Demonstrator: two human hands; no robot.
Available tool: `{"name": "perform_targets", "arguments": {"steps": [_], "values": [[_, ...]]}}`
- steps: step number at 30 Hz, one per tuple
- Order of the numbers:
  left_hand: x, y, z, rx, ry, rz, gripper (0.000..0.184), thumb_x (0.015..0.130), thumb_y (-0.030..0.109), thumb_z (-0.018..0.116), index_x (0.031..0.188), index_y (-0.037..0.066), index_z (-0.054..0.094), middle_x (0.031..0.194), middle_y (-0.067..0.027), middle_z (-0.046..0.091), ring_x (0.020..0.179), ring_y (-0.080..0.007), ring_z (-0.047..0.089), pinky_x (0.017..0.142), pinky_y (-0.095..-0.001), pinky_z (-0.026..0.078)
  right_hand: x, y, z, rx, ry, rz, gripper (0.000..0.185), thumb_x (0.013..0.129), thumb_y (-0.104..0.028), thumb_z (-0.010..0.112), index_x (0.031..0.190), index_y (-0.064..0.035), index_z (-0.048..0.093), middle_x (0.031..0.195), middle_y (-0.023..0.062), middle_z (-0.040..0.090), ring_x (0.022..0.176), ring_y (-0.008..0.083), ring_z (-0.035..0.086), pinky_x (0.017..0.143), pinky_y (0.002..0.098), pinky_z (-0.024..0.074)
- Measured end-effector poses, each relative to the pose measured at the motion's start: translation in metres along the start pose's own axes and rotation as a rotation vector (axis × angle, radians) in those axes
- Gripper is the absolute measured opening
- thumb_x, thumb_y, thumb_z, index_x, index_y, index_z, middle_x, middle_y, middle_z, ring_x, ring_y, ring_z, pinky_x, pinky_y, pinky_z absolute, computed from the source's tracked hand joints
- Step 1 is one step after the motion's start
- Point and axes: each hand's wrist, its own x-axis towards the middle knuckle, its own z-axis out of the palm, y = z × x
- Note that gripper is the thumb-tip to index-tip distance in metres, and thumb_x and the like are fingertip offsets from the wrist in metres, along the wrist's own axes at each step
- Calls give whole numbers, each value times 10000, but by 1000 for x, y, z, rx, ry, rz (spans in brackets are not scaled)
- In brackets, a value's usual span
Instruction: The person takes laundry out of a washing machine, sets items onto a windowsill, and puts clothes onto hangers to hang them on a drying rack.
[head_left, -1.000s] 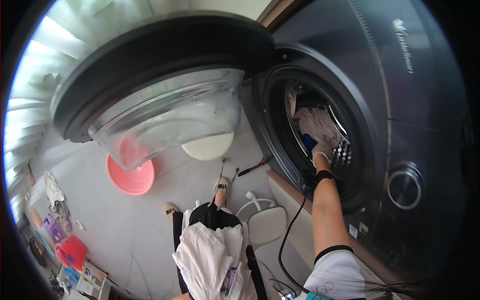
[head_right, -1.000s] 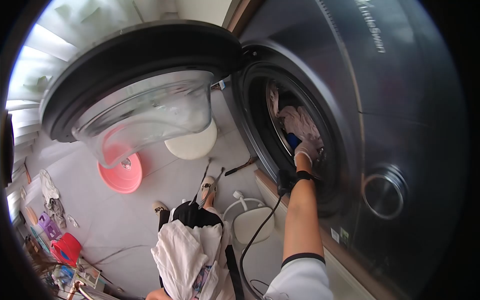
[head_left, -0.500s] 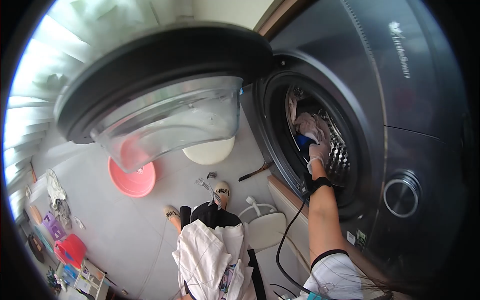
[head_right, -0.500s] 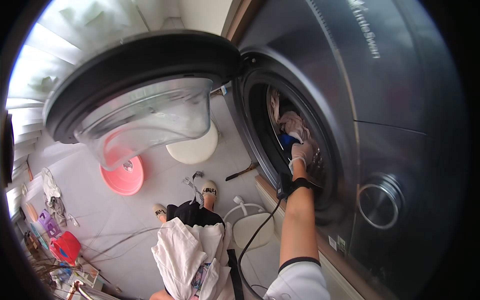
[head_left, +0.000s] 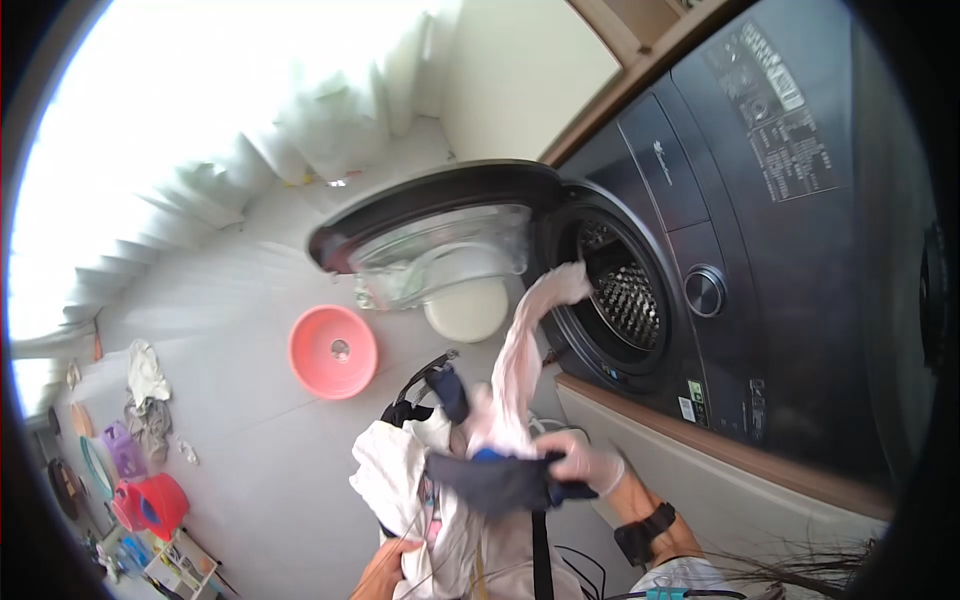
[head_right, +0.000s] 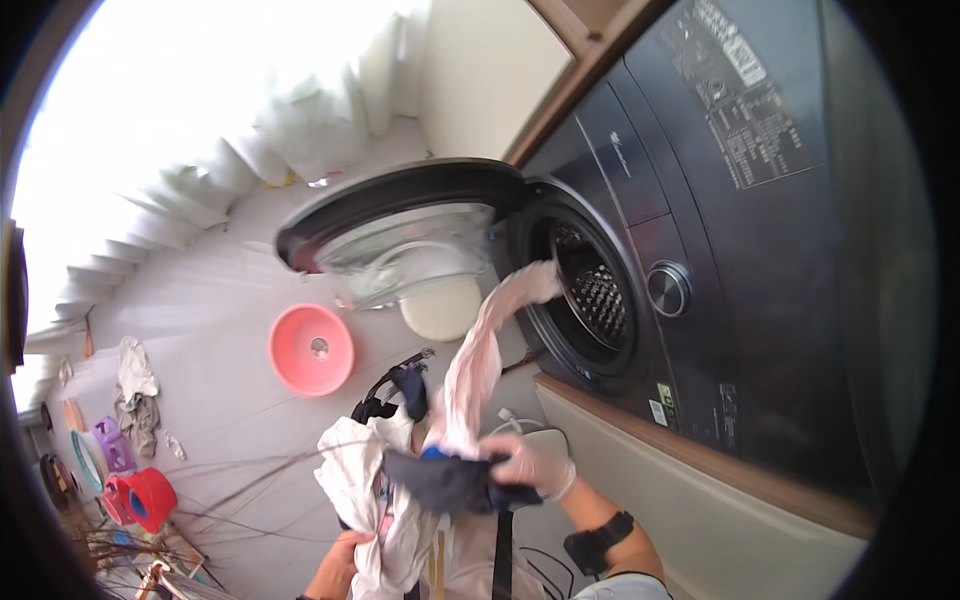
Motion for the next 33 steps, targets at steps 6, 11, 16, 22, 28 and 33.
{"name": "perform_targets", "arguments": {"steps": [6,11,16,22,28,33], "values": [[-77,45,-13,-157,39,22,402,833,222,572,1162,-9,553,1020,-125,657,916,-268,641,867,-393,504,30,-18,173,280,-489,377,616,606,-109,686,1182,53,539,1143,65,575,1083,159,514,992,301,339],[-179,55,-57,-370,-235,254,429,827,267,572,1176,19,547,1032,-121,643,920,-266,630,854,-381,504,60,6,329,554,-726,360,556,671,-217,727,1165,-40,541,1129,115,589,1026,245,563,907,350,446],[-254,33,-118,-487,-346,502,464,815,273,574,1200,17,524,1064,-134,624,949,-273,616,864,-387,498,79,-15,424,-282,-922,-3,575,578,-256,742,1071,-5,582,1036,159,601,966,302,577,853,365,459],[-290,36,-166,-656,-303,829,508,801,279,577,1229,15,497,1102,-148,600,983,-281,600,875,-395,491,113,-59,489,-995,-1078,-622,453,541,-194,693,939,-4,587,868,150,593,800,320,575,733,371,475],[-322,18,-230,-782,-183,1028,554,787,286,579,1257,14,469,1141,-163,577,1018,-289,583,887,-402,484,151,-81,531,-42,-664,686,339,816,-83,648,1137,0,577,1035,67,638,904,148,619,788,278,504],[-350,21,-271,-804,-57,1117,593,776,291,582,1281,12,446,1173,-175,558,1047,-296,569,897,-408,478,170,-62,564,-52,-730,502,353,835,-100,669,1153,19,576,1045,42,629,891,99,601,796,232,485]]}}
